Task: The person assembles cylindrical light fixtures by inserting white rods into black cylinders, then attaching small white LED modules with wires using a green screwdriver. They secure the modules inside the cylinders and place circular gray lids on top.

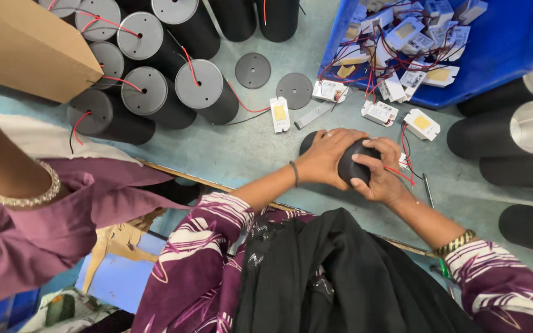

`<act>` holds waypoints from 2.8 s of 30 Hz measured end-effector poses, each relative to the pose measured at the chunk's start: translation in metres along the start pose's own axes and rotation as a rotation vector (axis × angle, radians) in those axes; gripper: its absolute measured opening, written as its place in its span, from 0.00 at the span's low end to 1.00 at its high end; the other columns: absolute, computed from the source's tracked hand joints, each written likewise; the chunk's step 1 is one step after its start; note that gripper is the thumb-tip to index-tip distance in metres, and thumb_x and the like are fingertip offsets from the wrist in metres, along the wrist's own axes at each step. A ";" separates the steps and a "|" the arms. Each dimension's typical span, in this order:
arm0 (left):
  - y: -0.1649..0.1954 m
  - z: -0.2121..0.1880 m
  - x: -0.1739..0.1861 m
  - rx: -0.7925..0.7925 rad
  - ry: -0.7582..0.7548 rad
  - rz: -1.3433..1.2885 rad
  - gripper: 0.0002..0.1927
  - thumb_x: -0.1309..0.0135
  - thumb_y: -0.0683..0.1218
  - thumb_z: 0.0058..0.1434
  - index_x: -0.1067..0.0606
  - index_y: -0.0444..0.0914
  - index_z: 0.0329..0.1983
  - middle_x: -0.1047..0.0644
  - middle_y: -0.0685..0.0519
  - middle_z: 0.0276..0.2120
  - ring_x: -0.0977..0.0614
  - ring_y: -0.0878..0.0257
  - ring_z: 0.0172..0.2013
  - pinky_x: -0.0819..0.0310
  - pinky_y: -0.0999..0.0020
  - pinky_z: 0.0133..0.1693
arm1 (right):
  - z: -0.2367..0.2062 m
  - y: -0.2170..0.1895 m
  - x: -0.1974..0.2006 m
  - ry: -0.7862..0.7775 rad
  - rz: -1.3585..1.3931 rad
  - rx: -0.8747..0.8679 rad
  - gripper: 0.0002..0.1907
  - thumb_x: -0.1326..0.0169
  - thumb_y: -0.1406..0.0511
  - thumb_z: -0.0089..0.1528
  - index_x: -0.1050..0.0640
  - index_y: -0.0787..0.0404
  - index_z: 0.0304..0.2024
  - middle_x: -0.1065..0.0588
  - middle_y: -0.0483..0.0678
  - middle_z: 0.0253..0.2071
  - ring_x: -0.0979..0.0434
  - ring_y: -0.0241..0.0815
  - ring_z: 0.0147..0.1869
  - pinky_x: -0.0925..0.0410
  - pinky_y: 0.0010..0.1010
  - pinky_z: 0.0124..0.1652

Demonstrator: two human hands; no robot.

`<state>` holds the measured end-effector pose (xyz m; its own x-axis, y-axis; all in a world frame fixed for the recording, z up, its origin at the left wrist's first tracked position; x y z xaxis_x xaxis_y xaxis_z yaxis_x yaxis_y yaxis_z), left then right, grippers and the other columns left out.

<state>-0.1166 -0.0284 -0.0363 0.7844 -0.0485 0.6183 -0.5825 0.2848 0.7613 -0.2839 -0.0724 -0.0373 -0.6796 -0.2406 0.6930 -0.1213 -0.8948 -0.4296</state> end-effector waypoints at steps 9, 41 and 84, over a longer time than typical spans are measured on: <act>0.045 -0.016 -0.035 0.173 0.304 0.211 0.54 0.29 0.57 0.34 0.36 0.46 0.68 0.32 0.51 0.63 0.32 0.50 0.66 0.49 0.22 0.61 | -0.037 -0.018 -0.001 0.306 0.053 -0.581 0.23 0.54 0.53 0.71 0.31 0.61 0.60 0.36 0.59 0.64 0.39 0.57 0.69 0.44 0.48 0.69; -0.019 0.034 0.010 -0.152 -0.137 -0.125 0.65 0.20 0.59 0.28 0.41 0.48 0.72 0.26 0.53 0.63 0.27 0.51 0.64 0.31 0.53 0.60 | 0.014 0.024 -0.002 -0.140 -0.031 0.205 0.21 0.40 0.52 0.61 0.26 0.48 0.53 0.34 0.52 0.58 0.37 0.60 0.67 0.41 0.53 0.66; -0.012 -0.141 0.062 0.404 0.802 -0.094 0.57 0.23 0.55 0.33 0.35 0.38 0.68 0.28 0.41 0.62 0.26 0.45 0.64 0.33 0.53 0.65 | -0.009 -0.069 -0.016 -0.110 0.437 -0.436 0.18 0.43 0.66 0.63 0.22 0.58 0.56 0.35 0.55 0.69 0.29 0.49 0.69 0.35 0.40 0.64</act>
<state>-0.0310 0.1001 -0.0346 0.6577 0.6703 0.3436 -0.4205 -0.0517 0.9058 -0.2710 -0.0033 -0.0240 -0.6576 -0.6073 0.4458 -0.1491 -0.4751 -0.8672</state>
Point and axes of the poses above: each hand's wrist, its own z-axis towards the middle knuckle, its own x-axis out of the back of the hand, y = z × x, the point moved 5 cm from there along z, towards the middle knuckle
